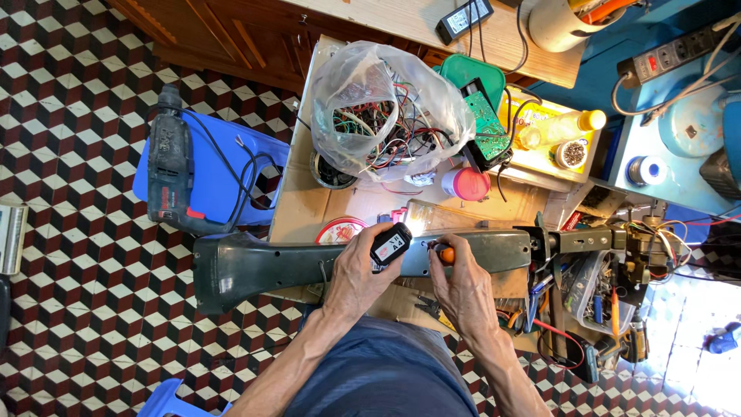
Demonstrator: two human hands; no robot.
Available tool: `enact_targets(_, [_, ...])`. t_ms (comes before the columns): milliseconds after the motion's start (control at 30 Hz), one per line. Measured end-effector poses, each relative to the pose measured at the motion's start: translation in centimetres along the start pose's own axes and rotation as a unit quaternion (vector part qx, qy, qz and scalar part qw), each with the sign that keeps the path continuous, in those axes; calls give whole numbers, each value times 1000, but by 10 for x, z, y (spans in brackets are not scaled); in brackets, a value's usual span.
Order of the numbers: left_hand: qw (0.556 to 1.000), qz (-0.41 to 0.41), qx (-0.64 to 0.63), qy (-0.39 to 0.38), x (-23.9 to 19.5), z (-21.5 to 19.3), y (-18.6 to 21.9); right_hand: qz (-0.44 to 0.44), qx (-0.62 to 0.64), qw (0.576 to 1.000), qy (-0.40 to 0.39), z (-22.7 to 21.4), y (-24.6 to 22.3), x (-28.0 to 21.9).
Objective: The person works on a disassembled electric scooter frame at a cluttered workbench. They use a screwdriver to tighten screws on the frame and a small flashlight to illuminate the interior. The person also handles a power tool and various wires on the bench.
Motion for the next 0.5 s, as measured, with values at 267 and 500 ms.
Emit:
enact_targets(267, [997, -67, -24, -36, 3, 14, -18, 70, 7, 997, -29, 0, 13, -2])
enact_targets(500, [997, -46, -29, -46, 8, 20, -16, 36, 6, 999, -20, -1, 9, 3])
Point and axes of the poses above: each hand's wrist, its own x-axis towards the middle knuckle, its own z-axis out of the palm, y = z × x, the point moved 9 cm from there along x, towards the middle knuckle, and after that the axes turned 7 degrees about -y, right-handed, at the moved point
